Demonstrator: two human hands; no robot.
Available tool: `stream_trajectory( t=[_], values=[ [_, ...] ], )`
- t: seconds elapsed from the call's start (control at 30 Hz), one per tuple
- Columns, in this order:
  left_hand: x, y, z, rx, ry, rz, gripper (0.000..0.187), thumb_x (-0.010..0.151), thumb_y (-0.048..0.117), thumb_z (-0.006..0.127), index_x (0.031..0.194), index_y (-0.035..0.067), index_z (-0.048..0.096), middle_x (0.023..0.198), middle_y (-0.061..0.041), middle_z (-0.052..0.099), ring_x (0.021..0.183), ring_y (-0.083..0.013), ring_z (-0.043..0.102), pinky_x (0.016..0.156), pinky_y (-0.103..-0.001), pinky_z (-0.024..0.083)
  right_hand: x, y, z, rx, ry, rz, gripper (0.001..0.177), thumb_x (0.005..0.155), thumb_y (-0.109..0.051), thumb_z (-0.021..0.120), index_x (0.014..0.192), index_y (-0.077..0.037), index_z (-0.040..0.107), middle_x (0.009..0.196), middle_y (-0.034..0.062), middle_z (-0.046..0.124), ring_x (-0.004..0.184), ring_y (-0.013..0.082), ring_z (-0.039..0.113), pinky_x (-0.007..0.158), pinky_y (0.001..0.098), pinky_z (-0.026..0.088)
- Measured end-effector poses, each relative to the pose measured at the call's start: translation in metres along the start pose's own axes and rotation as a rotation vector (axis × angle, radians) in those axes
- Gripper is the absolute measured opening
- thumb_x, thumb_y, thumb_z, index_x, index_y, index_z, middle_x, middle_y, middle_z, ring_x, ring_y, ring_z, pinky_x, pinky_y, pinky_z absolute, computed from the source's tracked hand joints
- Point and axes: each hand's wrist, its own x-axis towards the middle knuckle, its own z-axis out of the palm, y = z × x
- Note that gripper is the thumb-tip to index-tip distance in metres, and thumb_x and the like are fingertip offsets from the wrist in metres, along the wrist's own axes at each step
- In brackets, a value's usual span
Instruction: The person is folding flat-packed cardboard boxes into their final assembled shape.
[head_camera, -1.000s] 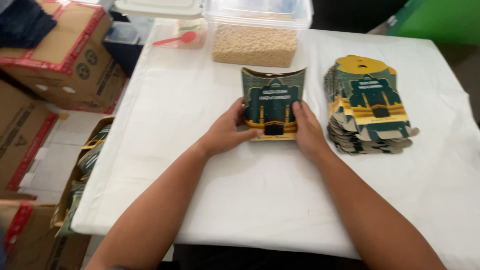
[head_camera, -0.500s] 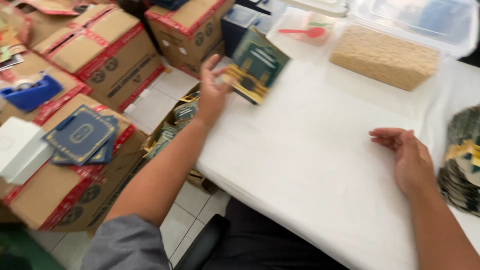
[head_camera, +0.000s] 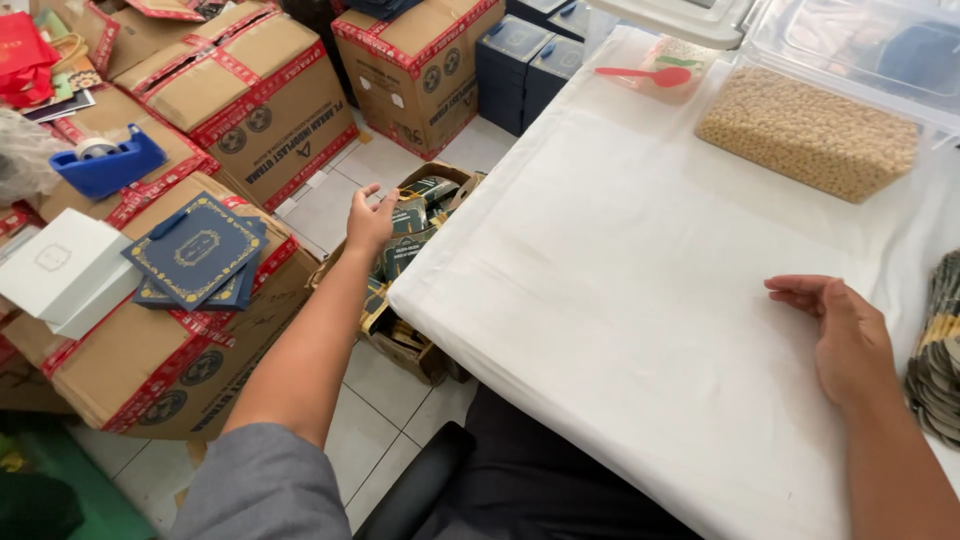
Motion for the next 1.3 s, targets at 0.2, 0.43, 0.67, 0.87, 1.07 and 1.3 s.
stream_trajectory(
  t=[0.2, 0.43, 0.67, 0.87, 1.07, 1.3],
  values=[
    [-0.042, 0.114, 0.045, -0.018, -0.273, 0.65, 0.047, 0.094, 0.048, 0.061, 0.128, 0.015, 0.063, 0.122, -0.007, 0.067, 0.113, -0.021, 0.066, 0.096, -0.038, 0.055, 0.002, 0.004, -0.003, -0.017, -0.022, 0.044, 0.045, 0.118, -0.032, 0.035, 0.121, 0.0, 0.066, 0.125, 0.0137, 0.069, 0.116, 0.0209, 0.064, 0.112, 0.033, 0.047],
    [-0.153, 0.192, 0.193, -0.053, -0.577, 1.21, 0.031, 0.098, 0.032, 0.071, 0.124, 0.017, 0.06, 0.12, -0.003, 0.07, 0.113, -0.0181, 0.069, 0.095, -0.036, 0.05, 0.007, 0.026, 0.0, -0.2, 0.033, 0.079, 0.027, 0.105, -0.028, 0.055, 0.115, -0.009, 0.072, 0.116, 0.0046, 0.072, 0.11, 0.0156, 0.067, 0.105, 0.0308, 0.046],
    [-0.211, 0.156, 0.279, 0.6, -0.748, 1.196, 0.053, 0.098, 0.043, 0.064, 0.147, 0.024, 0.053, 0.152, -0.022, 0.046, 0.147, -0.0412, 0.039, 0.12, -0.055, 0.03, -0.004, -0.023, -0.008, -0.73, 0.244, -0.436, 0.021, 0.101, -0.033, 0.067, 0.109, -0.014, 0.072, 0.102, 0.004, 0.072, 0.099, 0.0241, 0.069, 0.094, 0.0387, 0.049],
    [-0.205, 0.154, 0.276, 0.716, -0.791, 1.197, 0.052, 0.096, 0.053, 0.061, 0.142, 0.028, 0.057, 0.157, -0.016, 0.043, 0.151, -0.0382, 0.034, 0.125, -0.051, 0.022, -0.012, -0.049, -0.103, -1.146, 0.42, -0.113, 0.028, 0.102, -0.026, 0.064, 0.117, -0.003, 0.064, 0.109, 0.0174, 0.065, 0.105, 0.0363, 0.064, 0.091, 0.0459, 0.052],
    [-0.208, 0.158, 0.273, 0.744, -0.805, 1.095, 0.051, 0.096, 0.053, 0.062, 0.142, 0.03, 0.058, 0.159, -0.011, 0.041, 0.153, -0.0321, 0.029, 0.127, -0.049, 0.018, -0.031, -0.061, -0.13, -1.26, 0.154, 0.539, 0.061, 0.096, -0.046, 0.071, 0.122, 0.009, 0.063, 0.107, 0.0288, 0.072, 0.102, 0.0434, 0.073, 0.085, 0.0507, 0.06],
    [-0.21, 0.159, 0.27, 0.697, -0.82, 1.043, 0.054, 0.095, 0.054, 0.063, 0.143, 0.031, 0.057, 0.159, -0.011, 0.042, 0.154, -0.0312, 0.029, 0.127, -0.049, 0.016, -0.035, -0.052, -0.149, -1.232, 0.176, 0.413, 0.033, 0.108, -0.021, 0.049, 0.124, 0.004, 0.064, 0.089, 0.0277, 0.073, 0.083, 0.045, 0.076, 0.073, 0.0513, 0.063]
  ],
)
